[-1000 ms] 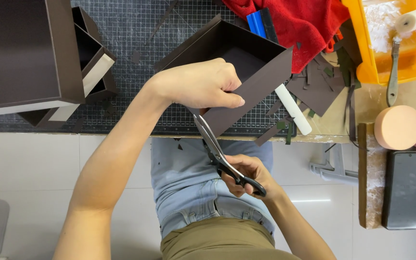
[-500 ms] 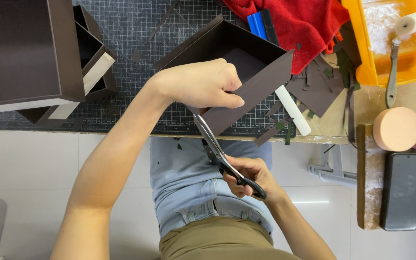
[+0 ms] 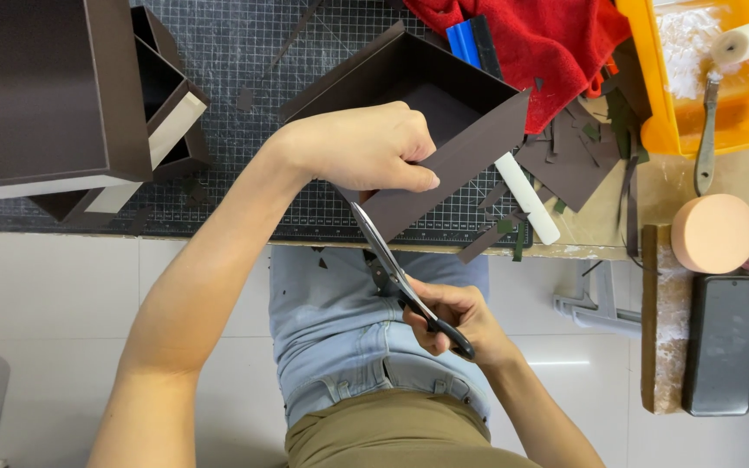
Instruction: Trimming excess material from the edges of a handmade box and applying adhesive to secure the lining.
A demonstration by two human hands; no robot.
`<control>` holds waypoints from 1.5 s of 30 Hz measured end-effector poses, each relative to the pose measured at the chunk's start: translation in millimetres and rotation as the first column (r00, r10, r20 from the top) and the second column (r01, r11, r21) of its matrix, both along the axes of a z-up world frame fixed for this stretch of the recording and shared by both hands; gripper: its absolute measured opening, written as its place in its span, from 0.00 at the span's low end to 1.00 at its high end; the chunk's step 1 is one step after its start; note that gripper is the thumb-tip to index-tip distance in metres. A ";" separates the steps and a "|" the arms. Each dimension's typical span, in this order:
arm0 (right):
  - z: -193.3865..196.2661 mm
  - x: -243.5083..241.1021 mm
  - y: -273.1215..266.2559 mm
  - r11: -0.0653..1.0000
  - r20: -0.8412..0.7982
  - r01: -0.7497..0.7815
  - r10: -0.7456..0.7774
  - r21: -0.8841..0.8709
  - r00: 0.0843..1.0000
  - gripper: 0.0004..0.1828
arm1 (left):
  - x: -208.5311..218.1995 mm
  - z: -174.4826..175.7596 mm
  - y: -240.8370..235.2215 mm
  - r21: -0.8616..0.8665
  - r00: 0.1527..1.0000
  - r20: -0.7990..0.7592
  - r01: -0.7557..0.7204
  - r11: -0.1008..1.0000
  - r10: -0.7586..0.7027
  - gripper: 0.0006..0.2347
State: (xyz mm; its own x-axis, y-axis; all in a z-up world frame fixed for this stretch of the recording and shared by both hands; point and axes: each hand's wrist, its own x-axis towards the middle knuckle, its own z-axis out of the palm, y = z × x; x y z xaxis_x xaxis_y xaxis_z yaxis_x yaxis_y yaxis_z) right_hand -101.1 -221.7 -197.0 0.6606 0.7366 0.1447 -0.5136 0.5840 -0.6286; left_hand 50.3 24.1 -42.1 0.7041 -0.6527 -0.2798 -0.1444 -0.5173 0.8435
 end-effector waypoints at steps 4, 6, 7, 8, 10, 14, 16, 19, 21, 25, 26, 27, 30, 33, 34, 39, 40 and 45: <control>43.6 17.6 -4.6 0.975 0.207 0.052 -0.006 -0.217 0.978 0.40 | 5.3 -18.3 1.1 0.013 1.000 0.030 0.001 1.000 -0.001 0.18; 71.1 29.1 -15.3 0.843 0.585 0.196 0.163 -0.501 0.794 0.33 | 7.6 -28.2 -0.9 0.079 0.991 0.136 -0.020 0.997 0.009 0.18; 82.4 34.1 -22.0 0.842 0.586 0.198 0.162 -0.501 0.794 0.33 | 4.3 -29.6 -1.2 0.078 0.991 0.137 -0.018 0.997 0.007 0.18; 93.9 39.1 -28.7 0.733 0.643 0.334 0.182 -0.593 0.744 0.29 | 2.4 -30.4 -2.2 0.187 0.977 0.214 -0.053 0.981 0.012 0.13; 111.5 51.0 -41.6 0.589 0.695 0.480 0.207 -0.650 0.689 0.27 | -1.8 -34.5 -2.9 0.287 0.954 0.300 -0.084 0.954 -0.007 0.12; 107.2 75.1 -69.3 0.071 0.808 0.814 0.195 -0.576 0.555 0.30 | -13.6 -50.7 -4.9 0.409 0.930 0.368 -0.174 0.896 0.013 0.10; 87.8 90.4 -80.0 -0.114 0.828 0.860 0.233 -0.498 0.511 0.30 | -18.1 -58.4 -9.2 0.445 0.930 0.367 -0.178 0.878 0.002 0.09; 72.8 109.7 -90.0 -0.152 0.854 0.898 0.277 -0.413 0.439 0.30 | -19.9 -68.9 -22.6 0.406 0.924 0.383 -0.180 0.896 0.012 0.17; 89.0 113.5 -89.5 -0.137 0.910 0.927 0.189 -0.349 0.370 0.18 | -17.1 -74.8 -31.2 0.270 0.870 0.485 -0.241 0.932 0.084 0.28; 113.4 128.2 -112.3 -0.509 0.909 0.823 0.168 -0.252 0.382 0.32 | -26.4 -71.6 -47.9 0.152 0.924 0.340 -0.239 0.959 0.176 0.45; 109.0 138.5 -124.9 -0.553 0.863 0.757 0.127 -0.349 0.490 0.35 | -27.9 -77.4 -50.5 0.233 0.875 0.462 -0.277 0.932 0.144 0.46; 104.7 148.5 -137.5 -0.591 0.805 0.677 0.078 -0.438 0.589 0.38 | -29.5 -83.4 -52.8 0.304 0.813 0.574 -0.324 0.896 0.099 0.47; 98.3 172.2 -150.9 -0.437 0.903 0.791 -0.239 -0.428 0.357 0.10 | -33.7 -92.2 -59.7 0.428 0.602 0.795 -0.466 0.774 -0.078 0.41; 92.4 220.3 -167.6 -0.361 0.988 0.928 -0.149 -0.090 0.038 0.04 | -36.8 -94.7 -64.3 0.493 0.487 0.848 -0.579 0.650 -0.210 0.38; 94.1 234.9 -170.1 -0.362 0.988 0.927 -0.149 -0.092 0.040 0.04 | -37.6 -94.0 -64.1 0.494 0.489 0.847 -0.577 0.651 -0.210 0.38; 103.1 304.7 -161.8 -0.047 0.988 0.994 -0.125 -0.100 0.093 0.11 | -36.6 -91.3 -64.3 0.509 0.509 0.834 -0.563 0.651 -0.213 0.39; 95.2 319.8 -159.4 -0.049 0.987 0.993 -0.125 -0.109 0.102 0.11 | -38.3 -91.8 -64.5 0.515 0.516 0.829 -0.557 0.652 -0.214 0.39; 74.5 372.0 -141.6 0.119 0.971 0.964 0.009 -0.239 0.240 0.12 | -34.8 -91.1 -61.6 0.483 0.536 0.828 -0.533 0.695 -0.164 0.42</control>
